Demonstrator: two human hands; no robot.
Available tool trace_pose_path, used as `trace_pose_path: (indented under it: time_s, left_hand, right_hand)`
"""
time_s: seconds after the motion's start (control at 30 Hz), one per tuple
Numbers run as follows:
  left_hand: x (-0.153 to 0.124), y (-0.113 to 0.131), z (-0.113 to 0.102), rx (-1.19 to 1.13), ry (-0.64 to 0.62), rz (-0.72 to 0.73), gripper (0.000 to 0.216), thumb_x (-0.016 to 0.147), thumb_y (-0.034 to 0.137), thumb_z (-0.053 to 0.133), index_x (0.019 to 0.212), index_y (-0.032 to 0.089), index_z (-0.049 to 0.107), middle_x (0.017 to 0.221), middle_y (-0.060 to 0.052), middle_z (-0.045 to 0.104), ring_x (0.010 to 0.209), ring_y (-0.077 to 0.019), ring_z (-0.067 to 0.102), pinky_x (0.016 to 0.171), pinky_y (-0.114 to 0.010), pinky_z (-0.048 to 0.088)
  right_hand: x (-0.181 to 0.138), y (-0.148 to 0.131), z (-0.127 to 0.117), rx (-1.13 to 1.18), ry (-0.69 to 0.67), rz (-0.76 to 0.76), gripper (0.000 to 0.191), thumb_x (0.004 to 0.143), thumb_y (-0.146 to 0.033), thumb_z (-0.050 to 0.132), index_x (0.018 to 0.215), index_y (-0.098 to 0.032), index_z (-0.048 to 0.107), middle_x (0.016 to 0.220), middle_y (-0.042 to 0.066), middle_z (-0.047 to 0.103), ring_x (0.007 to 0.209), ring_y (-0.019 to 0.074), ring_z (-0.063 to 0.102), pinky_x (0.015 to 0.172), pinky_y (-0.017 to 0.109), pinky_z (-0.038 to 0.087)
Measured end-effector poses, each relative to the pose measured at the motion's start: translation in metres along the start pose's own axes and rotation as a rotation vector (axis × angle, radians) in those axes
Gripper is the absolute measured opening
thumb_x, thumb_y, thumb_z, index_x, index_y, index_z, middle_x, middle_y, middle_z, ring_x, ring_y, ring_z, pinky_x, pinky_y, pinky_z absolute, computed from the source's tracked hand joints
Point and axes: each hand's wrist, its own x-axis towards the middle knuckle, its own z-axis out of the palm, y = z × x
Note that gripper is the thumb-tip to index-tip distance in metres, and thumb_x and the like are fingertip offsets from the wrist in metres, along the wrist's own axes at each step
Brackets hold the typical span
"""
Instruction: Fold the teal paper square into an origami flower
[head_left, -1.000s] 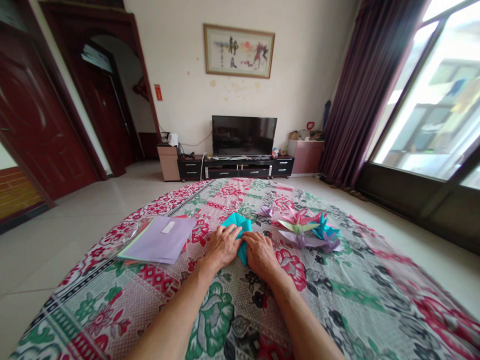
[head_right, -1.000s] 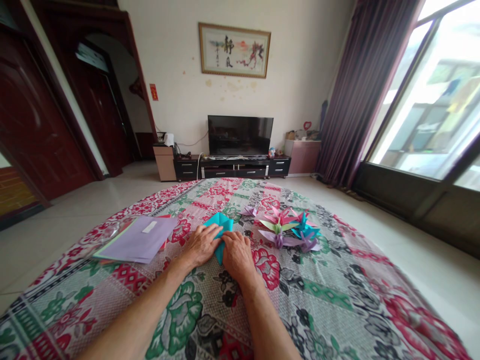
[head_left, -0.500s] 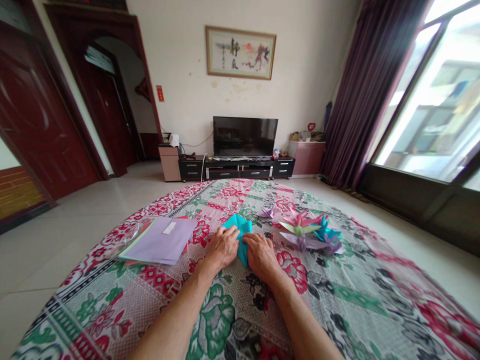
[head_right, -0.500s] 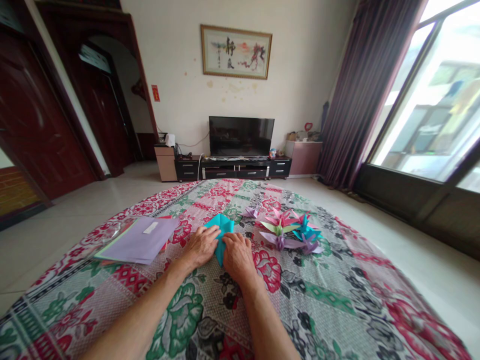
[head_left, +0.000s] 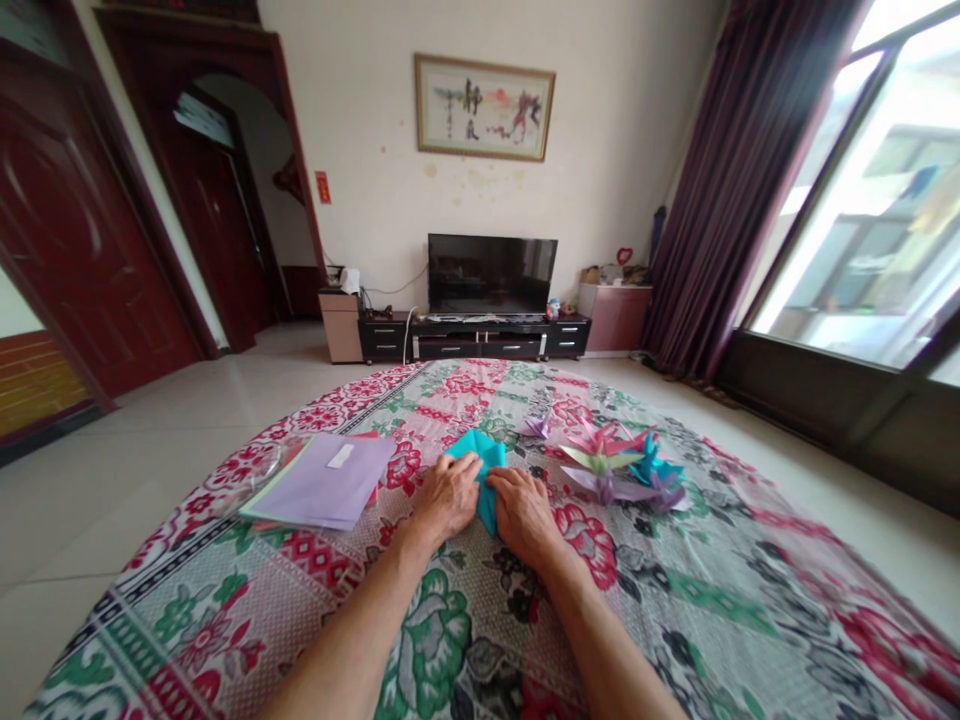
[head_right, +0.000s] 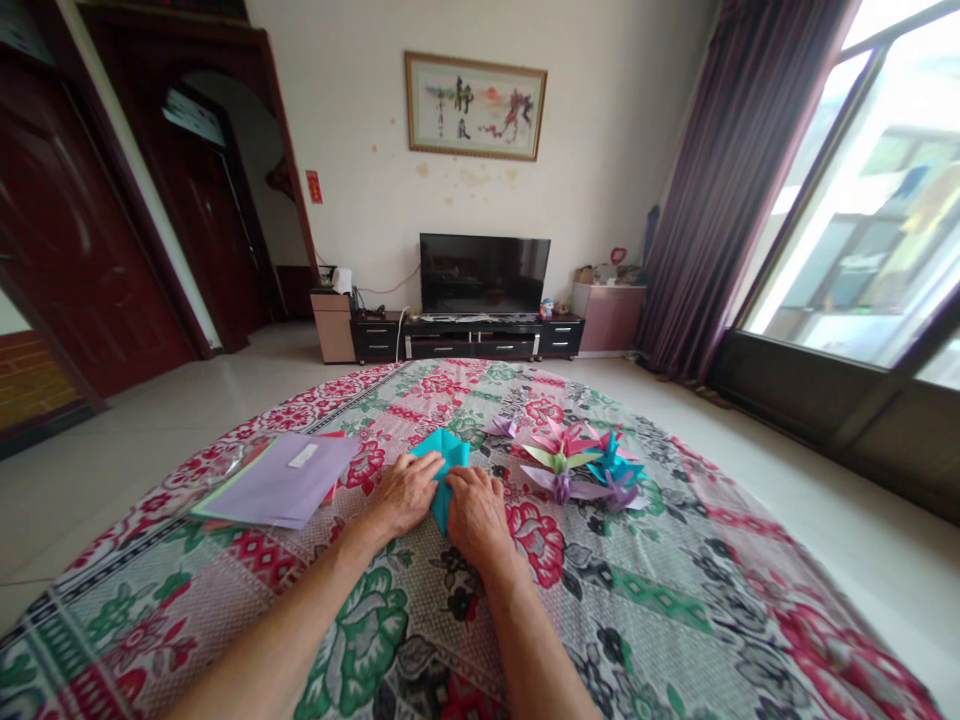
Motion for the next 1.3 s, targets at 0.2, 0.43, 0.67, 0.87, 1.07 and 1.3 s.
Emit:
trace_pose_path:
  time_s: [0.2,0.43,0.67,0.87,1.07,1.3]
  left_hand:
    - [0.002,-0.001,-0.002,0.015,-0.016,0.076,0.034,0.091,0.023,0.034,0.112,0.025,0.061,0.119,-0.004,0.059,0.1,-0.0201,0.052,0.092,-0.036,0.039]
    - [0.003,-0.002,0.002,0.021,-0.011,0.024,0.031,0.09,0.024,0.038,0.106,0.029,0.065,0.116,0.0,0.061,0.094,-0.0201,0.051,0.085,-0.033,0.042]
    - [0.002,-0.003,0.006,-0.019,0.069,0.029,0.03,0.091,0.025,0.039,0.103,0.029,0.066,0.111,0.0,0.064,0.094,-0.0179,0.053,0.084,-0.032,0.042]
    - [0.005,-0.001,0.004,-0.019,0.082,0.011,0.028,0.092,0.035,0.04,0.1,0.03,0.067,0.11,0.001,0.064,0.098,-0.0183,0.053,0.089,-0.033,0.04]
    - [0.004,-0.001,0.004,-0.039,0.072,-0.012,0.028,0.089,0.04,0.046,0.107,0.029,0.064,0.113,0.0,0.062,0.1,-0.0203,0.051,0.089,-0.033,0.04]
    - [0.002,0.002,0.0,-0.031,0.078,-0.019,0.027,0.089,0.04,0.046,0.106,0.029,0.065,0.113,0.0,0.062,0.101,-0.0209,0.05,0.09,-0.035,0.04]
  right_hand:
    - [0.001,0.002,-0.001,-0.002,-0.008,-0.003,0.033,0.084,-0.013,0.042,0.107,-0.022,0.064,0.119,0.004,0.061,0.109,0.0203,0.05,0.094,0.035,0.034]
    - [0.002,0.008,-0.001,0.094,0.047,0.002,0.028,0.081,-0.015,0.05,0.104,-0.02,0.065,0.118,0.008,0.061,0.108,0.0208,0.055,0.095,0.036,0.039]
    - [-0.004,0.014,-0.004,0.181,0.099,-0.069,0.018,0.079,-0.014,0.054,0.087,-0.019,0.069,0.105,0.007,0.066,0.096,0.0179,0.061,0.091,0.031,0.045]
    - [-0.006,0.009,-0.005,0.103,0.062,-0.08,0.019,0.082,-0.018,0.053,0.094,-0.02,0.068,0.108,0.006,0.066,0.101,0.0196,0.058,0.096,0.035,0.041]
    - [-0.011,0.003,-0.006,0.072,0.074,0.003,0.022,0.082,-0.02,0.053,0.1,-0.02,0.066,0.114,0.009,0.062,0.105,0.0209,0.056,0.095,0.036,0.041]
    - [-0.017,-0.005,-0.01,0.08,0.059,0.05,0.02,0.082,-0.02,0.053,0.097,-0.021,0.066,0.114,0.008,0.062,0.105,0.0205,0.056,0.094,0.036,0.041]
